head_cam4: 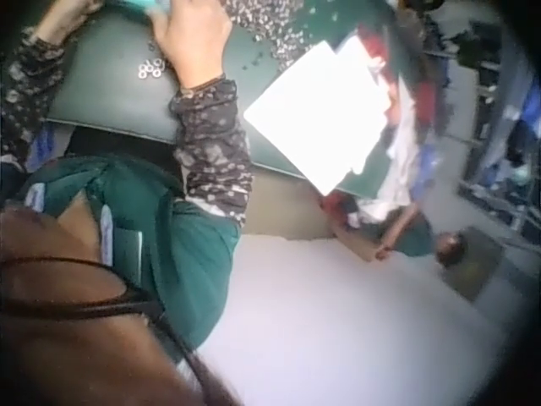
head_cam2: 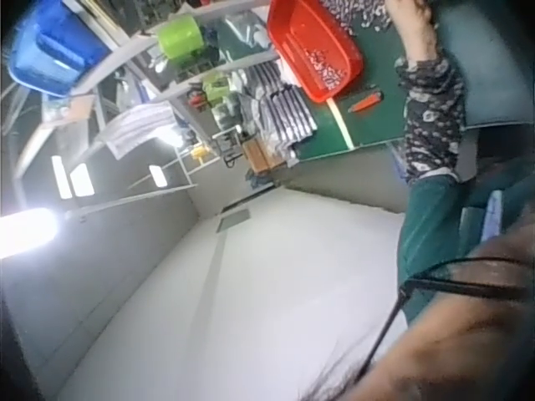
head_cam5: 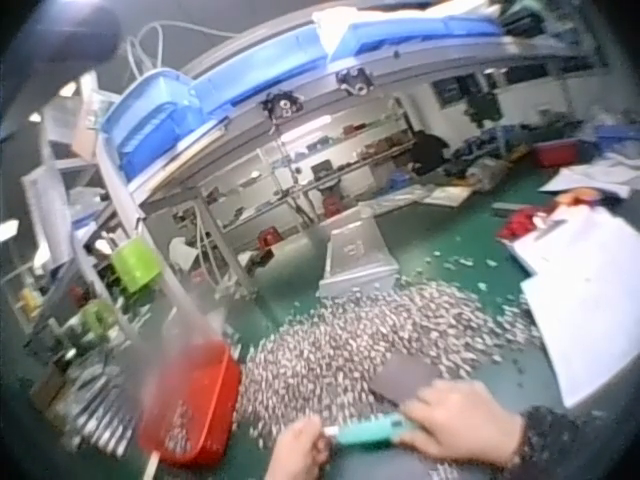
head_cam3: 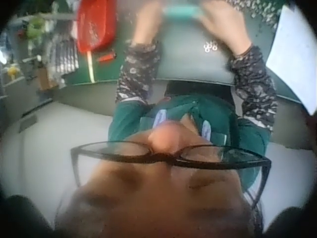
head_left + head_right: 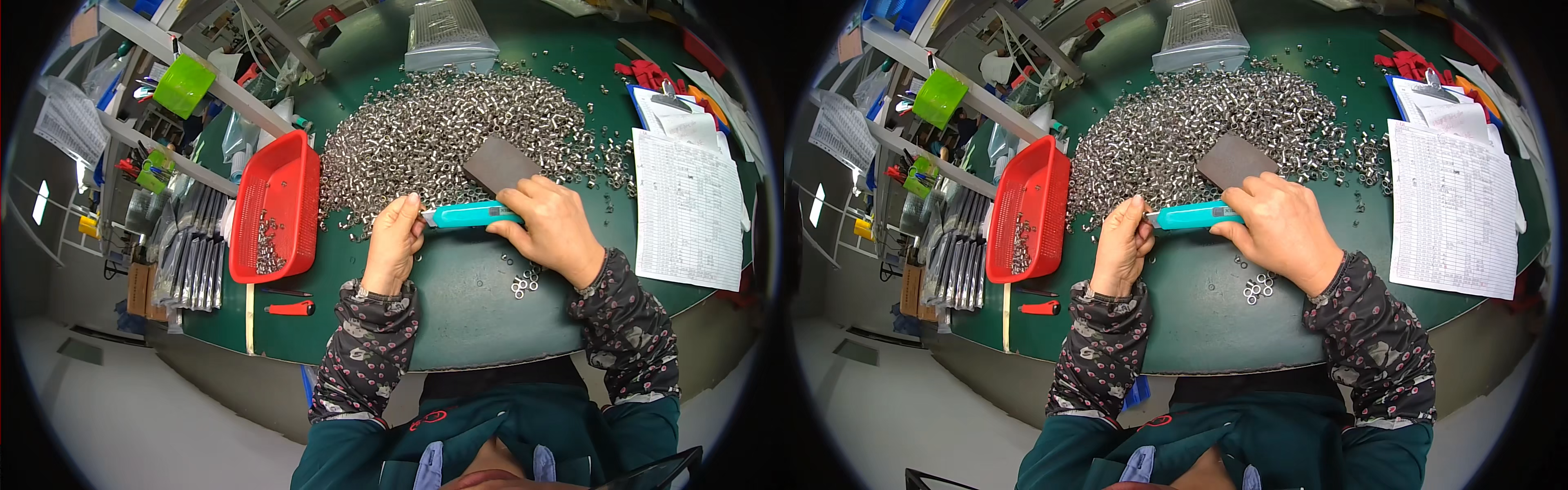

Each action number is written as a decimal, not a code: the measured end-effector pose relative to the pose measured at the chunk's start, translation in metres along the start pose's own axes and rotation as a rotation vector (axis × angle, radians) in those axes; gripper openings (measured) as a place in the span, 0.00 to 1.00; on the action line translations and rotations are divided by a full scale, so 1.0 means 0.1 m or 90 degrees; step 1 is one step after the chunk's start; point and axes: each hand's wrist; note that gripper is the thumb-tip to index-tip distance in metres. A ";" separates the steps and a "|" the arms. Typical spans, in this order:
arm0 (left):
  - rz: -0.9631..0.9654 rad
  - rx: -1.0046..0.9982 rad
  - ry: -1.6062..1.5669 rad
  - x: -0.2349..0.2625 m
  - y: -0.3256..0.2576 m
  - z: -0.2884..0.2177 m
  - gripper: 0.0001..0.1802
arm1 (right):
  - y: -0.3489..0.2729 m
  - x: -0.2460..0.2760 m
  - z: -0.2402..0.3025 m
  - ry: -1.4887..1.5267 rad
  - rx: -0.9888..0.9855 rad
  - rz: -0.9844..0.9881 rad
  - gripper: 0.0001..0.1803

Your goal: Inspecting small metal washers using a handheld cyan inspection tool with a light.

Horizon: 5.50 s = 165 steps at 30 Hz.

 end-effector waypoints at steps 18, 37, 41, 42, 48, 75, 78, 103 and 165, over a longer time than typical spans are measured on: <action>0.105 0.150 0.097 0.09 -0.01 -0.12 0.14 | 0.02 0.06 -0.02 -0.067 0.075 -0.003 0.15; 0.149 0.212 0.196 0.06 -0.04 -0.11 0.13 | 0.09 0.19 -0.01 -0.179 0.181 -0.067 0.14; 0.192 0.184 0.244 0.11 -0.02 -0.07 0.13 | 0.09 0.16 -0.02 -0.223 0.203 -0.098 0.13; 0.209 0.167 0.252 0.12 -0.01 -0.06 0.15 | 0.10 0.16 -0.01 -0.220 0.198 -0.101 0.14; 0.165 0.041 0.010 0.18 0.03 -0.04 0.14 | 0.08 0.16 -0.04 -0.132 0.117 -0.062 0.14; 0.174 -0.044 -0.195 0.20 0.05 0.07 0.09 | 0.02 -0.04 -0.03 0.186 -0.135 0.108 0.18; 0.137 -0.036 -0.182 0.17 0.03 0.06 0.09 | 0.02 -0.03 -0.03 0.156 -0.123 0.101 0.18; 0.138 0.004 -0.199 0.16 0.04 0.07 0.08 | 0.02 -0.02 -0.02 -0.009 -0.004 -0.032 0.14; 0.386 -0.283 0.687 -0.61 -0.32 0.16 0.07 | 0.07 0.03 -0.14 0.157 -0.081 -0.115 0.14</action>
Point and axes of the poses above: each hand's wrist, its own y-axis towards the middle knuckle, its own x-axis out of the back of the hand, z = x × y, and after that the axes turned 4 degrees about z, right-handed
